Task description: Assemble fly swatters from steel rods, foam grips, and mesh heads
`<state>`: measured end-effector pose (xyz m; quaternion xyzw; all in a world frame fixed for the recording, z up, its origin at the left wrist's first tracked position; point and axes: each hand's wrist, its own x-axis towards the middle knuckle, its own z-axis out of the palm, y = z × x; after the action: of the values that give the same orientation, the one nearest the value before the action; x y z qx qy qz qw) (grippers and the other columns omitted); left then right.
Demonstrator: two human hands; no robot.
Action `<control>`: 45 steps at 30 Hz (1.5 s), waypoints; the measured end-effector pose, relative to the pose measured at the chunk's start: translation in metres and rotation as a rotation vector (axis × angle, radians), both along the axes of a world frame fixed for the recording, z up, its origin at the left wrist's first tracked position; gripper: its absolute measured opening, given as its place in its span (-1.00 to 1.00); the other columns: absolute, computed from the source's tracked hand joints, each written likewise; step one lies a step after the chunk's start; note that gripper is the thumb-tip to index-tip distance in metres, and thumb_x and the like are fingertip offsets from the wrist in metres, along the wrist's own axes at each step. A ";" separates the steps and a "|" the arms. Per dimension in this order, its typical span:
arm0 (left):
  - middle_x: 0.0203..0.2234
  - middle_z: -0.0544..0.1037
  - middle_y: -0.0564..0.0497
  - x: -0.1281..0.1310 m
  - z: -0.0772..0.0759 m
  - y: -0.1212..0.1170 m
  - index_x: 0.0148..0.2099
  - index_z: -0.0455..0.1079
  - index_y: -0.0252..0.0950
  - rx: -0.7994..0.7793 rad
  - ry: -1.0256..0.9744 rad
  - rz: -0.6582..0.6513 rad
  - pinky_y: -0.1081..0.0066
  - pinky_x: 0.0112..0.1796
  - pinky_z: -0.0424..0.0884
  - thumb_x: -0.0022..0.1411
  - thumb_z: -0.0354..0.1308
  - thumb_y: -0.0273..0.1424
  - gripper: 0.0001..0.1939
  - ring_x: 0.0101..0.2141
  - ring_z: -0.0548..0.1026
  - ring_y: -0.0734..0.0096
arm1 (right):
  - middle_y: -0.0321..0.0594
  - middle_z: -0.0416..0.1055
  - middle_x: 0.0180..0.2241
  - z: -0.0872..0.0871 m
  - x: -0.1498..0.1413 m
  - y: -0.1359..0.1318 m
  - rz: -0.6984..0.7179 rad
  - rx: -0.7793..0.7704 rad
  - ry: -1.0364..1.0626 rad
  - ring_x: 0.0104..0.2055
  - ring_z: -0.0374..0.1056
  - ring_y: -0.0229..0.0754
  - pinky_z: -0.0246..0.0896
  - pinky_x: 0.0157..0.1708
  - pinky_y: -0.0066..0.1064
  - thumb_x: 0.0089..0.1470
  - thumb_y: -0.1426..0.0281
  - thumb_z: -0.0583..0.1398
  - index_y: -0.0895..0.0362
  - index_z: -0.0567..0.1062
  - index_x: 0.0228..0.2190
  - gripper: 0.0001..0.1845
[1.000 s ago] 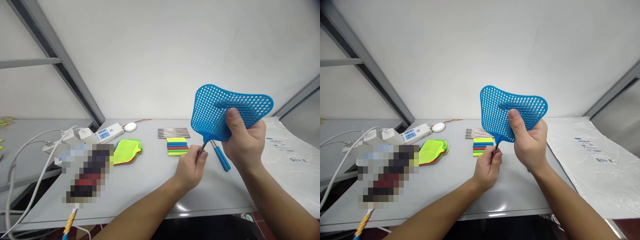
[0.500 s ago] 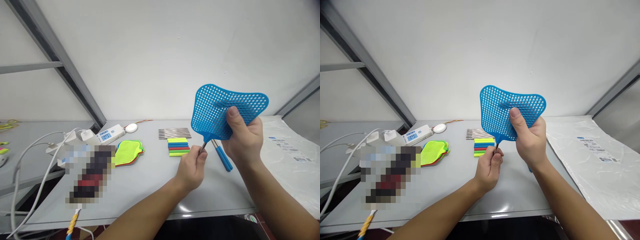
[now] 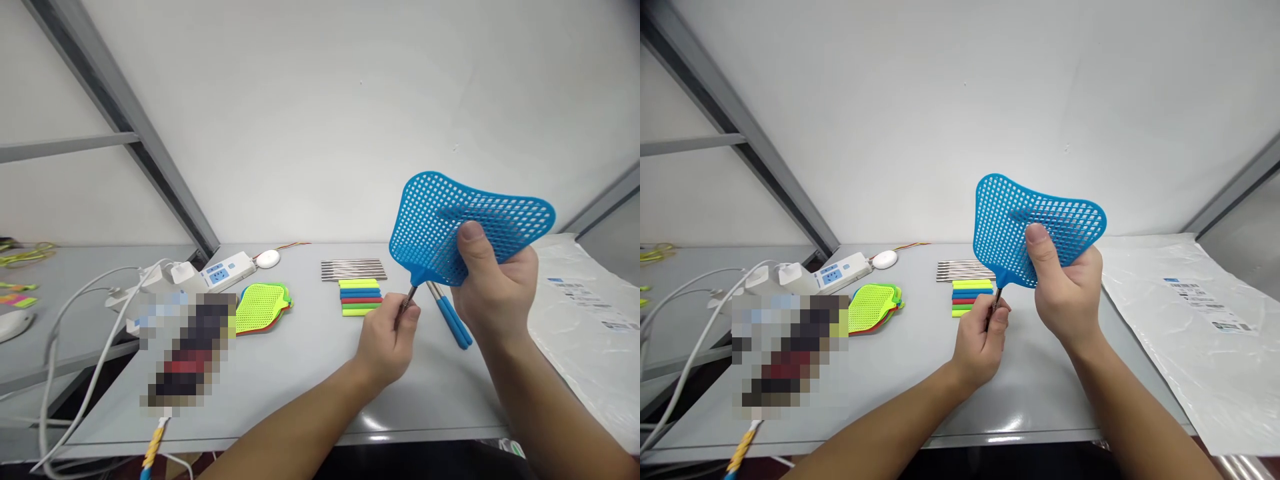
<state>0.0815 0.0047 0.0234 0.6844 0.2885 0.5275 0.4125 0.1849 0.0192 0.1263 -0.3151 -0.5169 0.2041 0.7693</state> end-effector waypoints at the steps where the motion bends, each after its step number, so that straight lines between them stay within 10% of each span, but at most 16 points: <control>1: -0.60 0.23 0.16 0.000 0.001 0.000 -0.27 0.22 -0.26 0.014 -0.003 0.006 0.51 -0.49 0.15 0.36 -0.07 -0.32 -0.84 -0.58 0.20 0.57 | -0.38 0.23 -0.56 0.000 0.001 0.000 -0.004 -0.003 0.005 -0.56 0.19 -0.37 0.15 -0.58 -0.50 0.09 0.32 0.24 0.13 0.39 -0.57 -0.74; 11: -0.57 0.27 0.15 0.003 0.001 -0.001 -0.18 0.31 -0.27 0.001 -0.015 -0.003 0.52 -0.47 0.18 0.33 0.00 -0.35 -0.88 -0.56 0.22 0.58 | -0.27 0.40 -0.44 -0.012 0.015 0.002 -0.019 -0.039 0.085 -0.24 0.40 -0.17 0.37 -0.30 -0.31 0.08 0.37 0.22 0.12 0.51 -0.39 -0.92; 33: -0.59 0.22 0.12 -0.001 -0.003 -0.001 0.00 0.35 -0.31 0.060 0.006 -0.094 0.45 -0.46 0.20 0.39 -0.15 -0.35 -0.69 -0.57 0.21 0.51 | -0.38 0.37 -0.49 -0.012 0.014 0.003 -0.004 0.021 0.254 -0.45 0.31 -0.38 0.31 -0.32 -0.53 0.03 0.53 0.22 0.15 0.51 -0.40 -0.93; 45: -0.62 0.17 0.14 0.000 -0.001 -0.001 -0.04 0.35 -0.31 -0.086 0.004 -0.102 0.45 -0.48 0.15 0.40 -0.19 -0.23 -0.63 -0.58 0.17 0.50 | -0.37 0.35 -0.48 -0.017 0.013 0.004 -0.094 0.048 0.082 -0.34 0.38 -0.26 0.32 -0.16 -0.30 0.06 0.39 0.24 0.08 0.47 -0.40 -0.97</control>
<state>0.0811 0.0042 0.0219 0.6810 0.2763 0.4915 0.4672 0.1976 0.0236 0.1090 -0.3120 -0.4743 0.1681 0.8059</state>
